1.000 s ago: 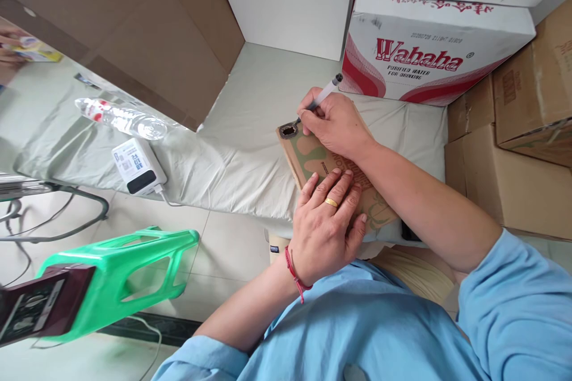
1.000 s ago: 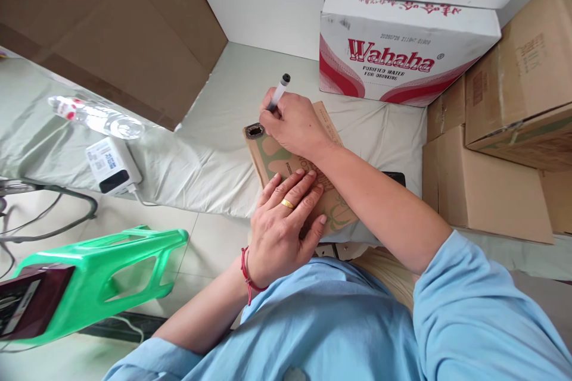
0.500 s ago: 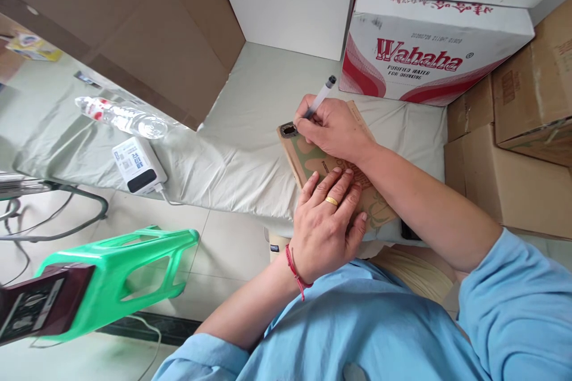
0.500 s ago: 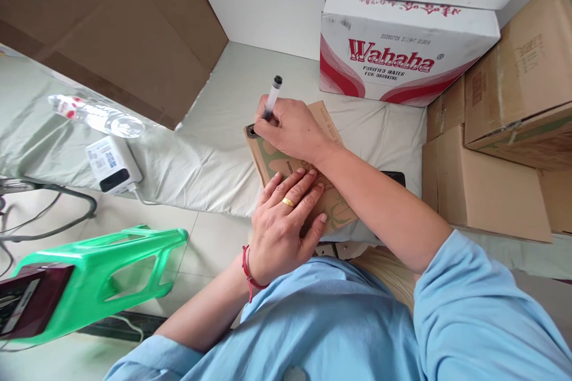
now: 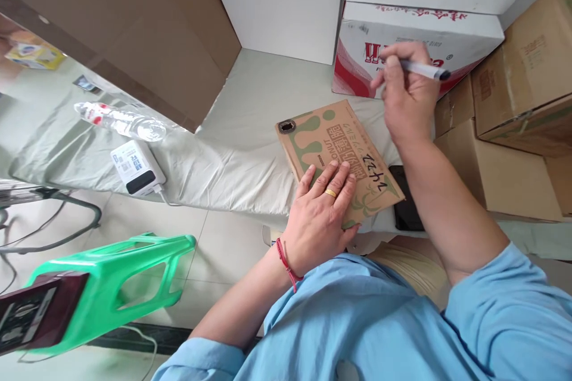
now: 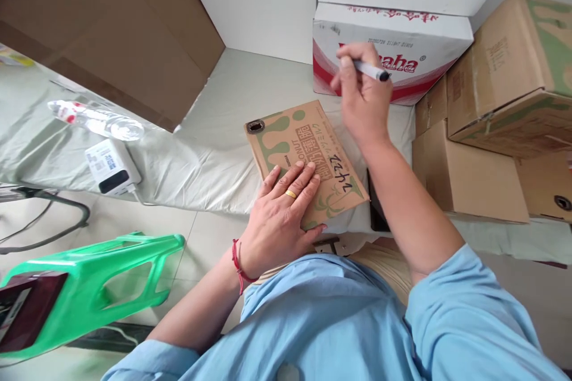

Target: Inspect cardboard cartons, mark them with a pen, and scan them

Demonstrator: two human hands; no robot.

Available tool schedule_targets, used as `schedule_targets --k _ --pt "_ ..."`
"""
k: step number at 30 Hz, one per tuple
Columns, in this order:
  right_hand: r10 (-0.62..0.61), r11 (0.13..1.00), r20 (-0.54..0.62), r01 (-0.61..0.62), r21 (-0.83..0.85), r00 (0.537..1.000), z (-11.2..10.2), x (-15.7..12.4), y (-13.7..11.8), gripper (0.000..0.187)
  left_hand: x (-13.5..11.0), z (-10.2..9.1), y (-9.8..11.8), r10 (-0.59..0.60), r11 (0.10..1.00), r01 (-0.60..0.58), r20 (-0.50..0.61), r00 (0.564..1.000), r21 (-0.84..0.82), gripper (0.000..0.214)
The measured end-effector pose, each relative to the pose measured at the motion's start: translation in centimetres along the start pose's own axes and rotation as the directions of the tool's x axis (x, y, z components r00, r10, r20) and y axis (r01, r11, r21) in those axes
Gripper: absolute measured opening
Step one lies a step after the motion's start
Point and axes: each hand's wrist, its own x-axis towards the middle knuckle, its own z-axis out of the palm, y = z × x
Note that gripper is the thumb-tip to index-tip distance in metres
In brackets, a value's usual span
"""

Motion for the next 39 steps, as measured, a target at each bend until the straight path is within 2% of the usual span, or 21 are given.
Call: schedule_targets --k 4,7,9,11,14,17,19,21,23,25,27,29,32,35,39 --pt "0.116 0.958 -0.040 -0.122 -0.259 0.992 -1.2 -5.7 3.9 0.041 -0.1 -1.0 -0.5 0.018 0.999 -0.014 0.069 0.997 -0.052 0.085" --pt "0.223 0.867 -0.061 -0.226 -0.444 0.973 -1.8 -10.0 7.1 0.040 -0.4 -2.3 -1.2 0.082 0.991 -0.067 0.129 0.988 -0.119 0.080" --pt "0.290 0.799 -0.031 -0.260 -0.542 0.956 -1.6 -11.7 8.5 0.048 -0.9 -3.1 -1.8 0.141 0.980 -0.112 0.172 0.975 -0.166 0.076" --pt "0.317 0.772 0.014 -0.250 -0.584 0.948 -0.9 -12.5 9.1 0.058 -1.7 -3.8 -2.3 0.197 0.967 -0.158 0.193 0.961 -0.201 0.071" --pt "0.276 0.815 0.024 -0.220 -0.535 0.961 0.6 -12.8 8.8 0.069 -3.4 -4.1 -2.7 0.230 0.961 -0.193 0.183 0.956 -0.198 0.066" --pt "0.269 0.833 -0.064 -0.266 -0.484 0.961 1.8 -14.5 7.9 0.067 -5.6 -3.4 -3.0 0.135 0.983 -0.120 0.104 0.985 -0.137 0.066" --pt "0.336 0.780 -0.199 -0.390 -0.488 0.921 2.5 -17.1 7.2 0.064 -7.1 -2.6 -3.1 0.036 0.990 -0.034 0.016 0.999 -0.134 0.073" --pt "0.424 0.695 -0.321 -0.532 -0.484 0.847 3.5 -20.6 6.4 0.071 -8.2 -2.0 -3.2 -0.037 0.983 0.029 -0.042 0.998 -0.184 0.076" --pt "0.490 0.640 -0.344 -0.599 -0.482 0.801 4.9 -24.0 5.4 0.078 -8.7 -1.5 -2.9 -0.079 0.969 0.061 -0.064 0.995 -0.239 0.071" --pt "0.507 0.623 -0.327 -0.601 -0.501 0.798 6.4 -26.3 4.5 0.078 -8.7 -1.1 -2.3 -0.102 0.961 0.077 -0.084 0.991 -0.266 0.060" --pt "0.503 0.618 -0.324 -0.596 -0.513 0.801 7.4 -27.1 3.8 0.075 -8.2 -0.6 -1.3 -0.109 0.959 0.078 -0.101 0.989 -0.272 0.051" --pt "0.513 0.610 -0.346 -0.617 -0.497 0.785 7.6 -26.7 3.6 0.072 -7.6 0.0 -0.2 -0.099 0.960 0.066 -0.109 0.989 -0.272 0.050" --pt "0.585 0.586 -0.356 -0.684 -0.435 0.728 6.5 -25.0 3.9 0.075 -7.0 1.2 1.2 -0.077 0.965 0.042 -0.128 0.989 -0.260 0.054" --pt "0.697 0.546 -0.284 -0.744 -0.384 0.658 4.9 -24.1 4.5 0.078 -7.0 2.2 1.6 -0.073 0.968 0.034 -0.151 0.986 -0.247 0.058" --pt "0.761 0.548 -0.187 -0.770 -0.326 0.621 3.8 -25.0 4.6 0.076 -7.2 2.9 1.3 -0.078 0.965 0.028 -0.183 0.980 -0.262 0.064"
